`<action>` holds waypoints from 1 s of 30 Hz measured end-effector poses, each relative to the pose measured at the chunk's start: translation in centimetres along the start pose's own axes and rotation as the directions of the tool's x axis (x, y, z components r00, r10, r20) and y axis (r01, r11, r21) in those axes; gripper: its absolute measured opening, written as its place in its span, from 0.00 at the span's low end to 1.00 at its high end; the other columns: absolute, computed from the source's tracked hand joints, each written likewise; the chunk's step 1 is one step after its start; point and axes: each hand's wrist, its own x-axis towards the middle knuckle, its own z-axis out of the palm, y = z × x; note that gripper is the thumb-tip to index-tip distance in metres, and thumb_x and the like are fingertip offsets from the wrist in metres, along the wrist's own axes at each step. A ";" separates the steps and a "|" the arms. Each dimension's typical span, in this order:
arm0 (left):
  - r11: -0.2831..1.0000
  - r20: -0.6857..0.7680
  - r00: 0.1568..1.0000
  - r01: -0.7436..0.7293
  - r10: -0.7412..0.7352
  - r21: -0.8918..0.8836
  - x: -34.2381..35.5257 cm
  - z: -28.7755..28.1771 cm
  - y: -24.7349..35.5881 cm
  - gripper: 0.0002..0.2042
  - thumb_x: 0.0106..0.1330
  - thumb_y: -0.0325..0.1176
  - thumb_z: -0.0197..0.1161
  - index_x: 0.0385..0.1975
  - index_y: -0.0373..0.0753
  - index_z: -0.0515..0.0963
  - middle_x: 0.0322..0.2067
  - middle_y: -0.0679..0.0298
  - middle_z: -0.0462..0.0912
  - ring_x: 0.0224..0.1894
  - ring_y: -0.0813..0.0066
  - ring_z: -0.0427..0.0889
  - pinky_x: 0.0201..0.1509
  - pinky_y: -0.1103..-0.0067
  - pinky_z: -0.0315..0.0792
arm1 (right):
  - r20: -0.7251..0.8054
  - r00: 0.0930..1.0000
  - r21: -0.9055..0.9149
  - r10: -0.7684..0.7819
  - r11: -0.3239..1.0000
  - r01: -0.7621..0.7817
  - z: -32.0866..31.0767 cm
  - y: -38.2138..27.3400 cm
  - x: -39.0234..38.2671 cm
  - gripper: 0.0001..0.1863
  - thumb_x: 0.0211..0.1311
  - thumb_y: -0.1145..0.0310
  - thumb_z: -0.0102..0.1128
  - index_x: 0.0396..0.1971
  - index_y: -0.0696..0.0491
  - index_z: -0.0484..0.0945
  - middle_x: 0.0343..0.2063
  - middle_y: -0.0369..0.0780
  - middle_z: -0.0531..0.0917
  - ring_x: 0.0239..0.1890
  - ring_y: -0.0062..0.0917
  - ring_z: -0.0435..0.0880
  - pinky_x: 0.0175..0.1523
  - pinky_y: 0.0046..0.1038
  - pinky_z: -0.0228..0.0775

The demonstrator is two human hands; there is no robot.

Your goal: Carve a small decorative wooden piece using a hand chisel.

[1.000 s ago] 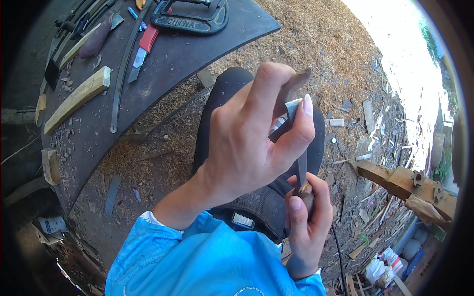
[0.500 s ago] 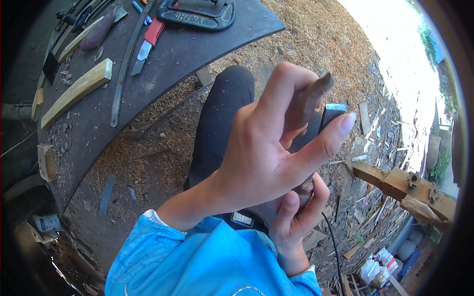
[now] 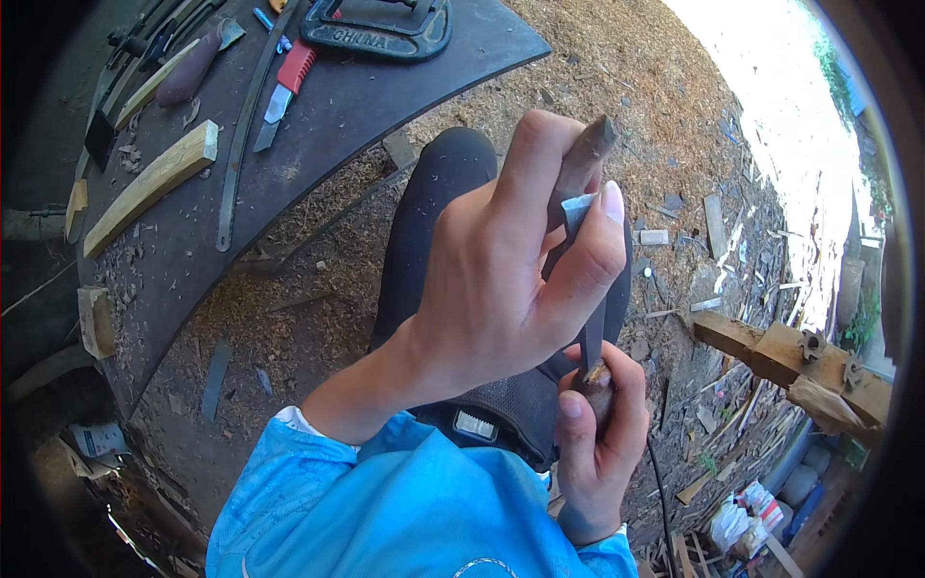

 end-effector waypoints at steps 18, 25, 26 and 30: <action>0.997 -0.054 0.996 0.072 -0.071 0.026 -1.6 1.8 0.5 0.12 0.77 0.41 0.59 0.43 0.38 0.69 0.20 0.60 0.80 0.20 0.61 0.84 0.19 0.69 0.72 | -0.259 0.895 -0.298 -0.362 0.912 0.283 3.0 3.1 1.2 0.23 0.67 0.72 0.66 0.58 0.63 0.71 0.35 0.47 0.83 0.33 0.31 0.86 0.39 0.28 0.76; 0.985 0.090 0.990 0.123 -0.113 -0.118 -2.0 1.7 0.9 0.13 0.79 0.41 0.57 0.47 0.36 0.69 0.26 0.70 0.75 0.26 0.90 0.72 0.27 0.86 0.66 | -0.400 0.846 -0.195 -0.353 0.934 0.298 1.4 2.2 2.6 0.22 0.68 0.68 0.66 0.57 0.63 0.73 0.39 0.44 0.84 0.37 0.24 0.84 0.42 0.26 0.76; 0.964 0.112 0.981 0.176 -0.156 -0.198 -1.6 1.5 1.2 0.14 0.77 0.40 0.59 0.49 0.37 0.68 0.30 0.72 0.74 0.30 0.91 0.70 0.32 0.88 0.64 | -0.396 0.889 -0.052 -0.228 0.973 0.226 1.1 1.9 2.2 0.22 0.69 0.67 0.65 0.57 0.63 0.73 0.39 0.43 0.85 0.38 0.22 0.83 0.44 0.25 0.75; 0.986 0.067 0.994 0.099 -0.090 -0.134 -0.8 0.7 0.9 0.16 0.76 0.39 0.62 0.53 0.37 0.67 0.32 0.72 0.74 0.36 0.90 0.71 0.37 0.86 0.66 | -0.201 0.974 -0.005 -0.103 0.995 0.104 0.0 1.1 1.4 0.22 0.69 0.67 0.65 0.57 0.63 0.72 0.38 0.42 0.85 0.39 0.20 0.82 0.46 0.22 0.73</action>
